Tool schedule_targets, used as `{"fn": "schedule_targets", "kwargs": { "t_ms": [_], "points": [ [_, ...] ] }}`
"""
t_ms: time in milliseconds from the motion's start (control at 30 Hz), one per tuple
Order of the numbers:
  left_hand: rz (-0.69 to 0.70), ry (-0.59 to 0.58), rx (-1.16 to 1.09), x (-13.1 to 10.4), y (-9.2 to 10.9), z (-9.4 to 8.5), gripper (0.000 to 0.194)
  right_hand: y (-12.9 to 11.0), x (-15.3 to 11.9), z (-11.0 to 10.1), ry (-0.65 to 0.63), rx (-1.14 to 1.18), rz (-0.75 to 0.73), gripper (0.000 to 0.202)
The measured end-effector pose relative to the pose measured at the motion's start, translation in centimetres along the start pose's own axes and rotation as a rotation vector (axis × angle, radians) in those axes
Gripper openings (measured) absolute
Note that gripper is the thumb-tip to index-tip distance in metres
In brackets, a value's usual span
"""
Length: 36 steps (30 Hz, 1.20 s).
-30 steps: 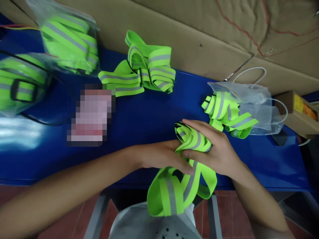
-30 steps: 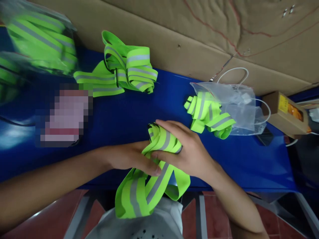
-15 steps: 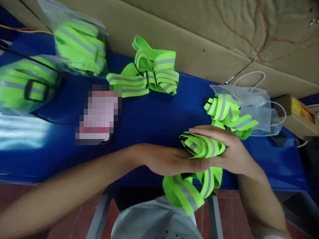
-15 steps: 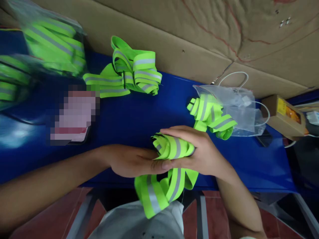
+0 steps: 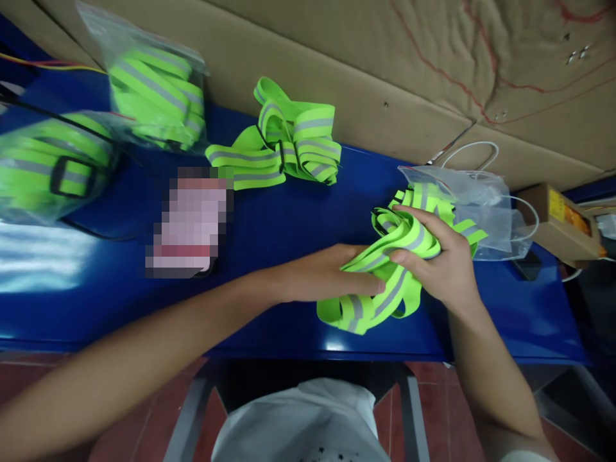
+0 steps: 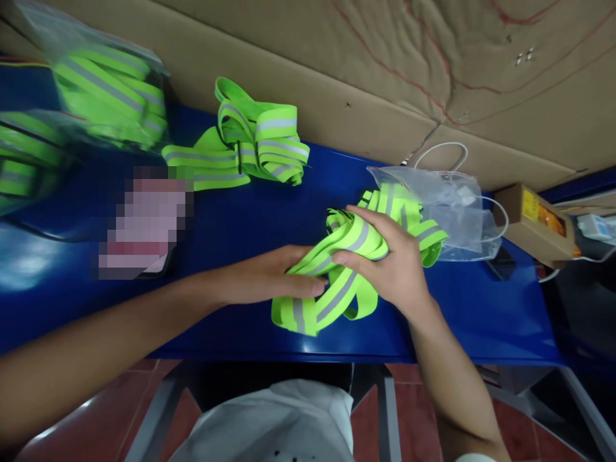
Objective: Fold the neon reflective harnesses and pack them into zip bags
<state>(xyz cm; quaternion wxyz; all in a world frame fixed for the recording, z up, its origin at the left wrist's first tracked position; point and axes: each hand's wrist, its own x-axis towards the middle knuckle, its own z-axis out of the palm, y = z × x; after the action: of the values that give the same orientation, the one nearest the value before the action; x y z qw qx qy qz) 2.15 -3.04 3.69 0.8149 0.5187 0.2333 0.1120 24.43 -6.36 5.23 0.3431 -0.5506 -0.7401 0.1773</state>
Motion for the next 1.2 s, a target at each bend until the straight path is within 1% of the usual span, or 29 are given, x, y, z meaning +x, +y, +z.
{"fn": "schedule_targets", "kwargs": {
  "t_ms": [67,133,200,267,333,367,400,433,467,500,533,567,633,667,700,767,833,900,933,1000,1033,1100,1167,1200],
  "points": [
    [-0.046,0.059,-0.044,0.2,-0.1,0.0,0.036,-0.5,-0.2,0.3,0.043,-0.055,-0.083,0.065],
    [-0.038,0.097,-0.06,0.4,-0.7,0.6,0.039,-1.0,-0.4,0.8,0.074,-0.098,-0.165,0.067],
    [0.021,0.129,-0.075,0.6,-1.7,1.4,0.034,-1.3,-0.7,1.4,0.101,-0.121,-0.217,0.068],
    [0.082,0.192,-0.076,0.7,-2.4,2.1,0.029,-1.5,-0.8,1.9,0.128,-0.128,-0.232,0.068],
    [0.102,0.255,-0.076,0.8,-2.8,2.5,0.026,-1.6,-0.9,2.3,0.153,-0.133,-0.229,0.065],
    [0.101,0.269,-0.097,0.7,-2.8,2.6,0.028,-1.7,-0.9,2.4,0.167,-0.142,-0.231,0.063],
    [0.092,0.263,-0.141,0.7,-2.7,2.6,0.035,-1.8,-0.9,2.5,0.18,-0.158,-0.238,0.062],
    [0.089,0.244,-0.205,0.7,-2.6,2.7,0.048,-1.9,-0.9,2.6,0.194,-0.178,-0.249,0.061],
    [0.091,0.214,-0.283,0.7,-2.5,2.7,0.066,-1.9,-0.9,2.6,0.209,-0.201,-0.264,0.061],
    [0.088,0.17,-0.365,0.8,-2.5,2.8,0.082,-2.0,-0.9,2.5,0.226,-0.223,-0.282,0.062],
    [0.078,0.114,-0.436,0.8,-2.5,2.9,0.091,-2.0,-1.0,2.5,0.246,-0.24,-0.303,0.063],
    [0.063,0.057,-0.487,0.9,-2.6,3.1,0.093,-2.0,-1.0,2.4,0.266,-0.251,-0.326,0.063],
    [0.026,-0.03,-0.526,0.9,-2.9,3.4,0.087,-1.8,-1.1,2.1,0.32,-0.261,-0.377,0.065],
    [-0.002,-0.052,-0.518,0.9,-3.1,3.5,0.087,-1.7,-1.1,1.9,0.343,-0.265,-0.398,0.067],
    [-0.026,-0.049,-0.498,0.8,-3.2,3.5,0.089,-1.5,-1.0,1.6,0.369,-0.269,-0.408,0.07],
    [-0.055,-0.013,-0.447,0.6,-3.3,3.5,0.095,-0.9,-0.8,0.8,0.449,-0.289,-0.399,0.075],
    [-0.04,-0.006,-0.397,0.5,-3.0,3.1,0.092,0.1,-0.4,-0.2,0.55,-0.323,-0.343,0.074],
    [0.045,0.012,-0.33,0.4,-2.6,2.5,0.081,1.4,0.1,-1.2,0.63,-0.36,-0.314,0.072],
    [0.109,0.045,-0.298,0.5,-2.3,2.2,0.076,2.0,0.3,-1.6,0.648,-0.376,-0.314,0.072],
    [0.236,0.133,-0.25,0.6,-1.9,1.6,0.066,3.1,0.7,-2.2,0.657,-0.39,-0.299,0.07],
    [0.275,0.164,-0.243,0.7,-1.7,1.4,0.062,3.5,0.9,-2.3,0.652,-0.385,-0.273,0.066],
    [0.266,0.192,-0.247,0.9,-1.6,1.1,0.059,3.9,1.1,-2.1,0.641,-0.354,-0.185,0.057],
    [0.197,0.226,-0.241,1.0,-1.7,1.1,0.07,3.8,1.2,-1.8,0.618,-0.31,-0.122,0.052],
    [0.186,0.272,-0.217,1.0,-1.8,1.2,0.075,3.6,1.1,-1.6,0.608,-0.297,-0.112,0.052]
  ]
}}
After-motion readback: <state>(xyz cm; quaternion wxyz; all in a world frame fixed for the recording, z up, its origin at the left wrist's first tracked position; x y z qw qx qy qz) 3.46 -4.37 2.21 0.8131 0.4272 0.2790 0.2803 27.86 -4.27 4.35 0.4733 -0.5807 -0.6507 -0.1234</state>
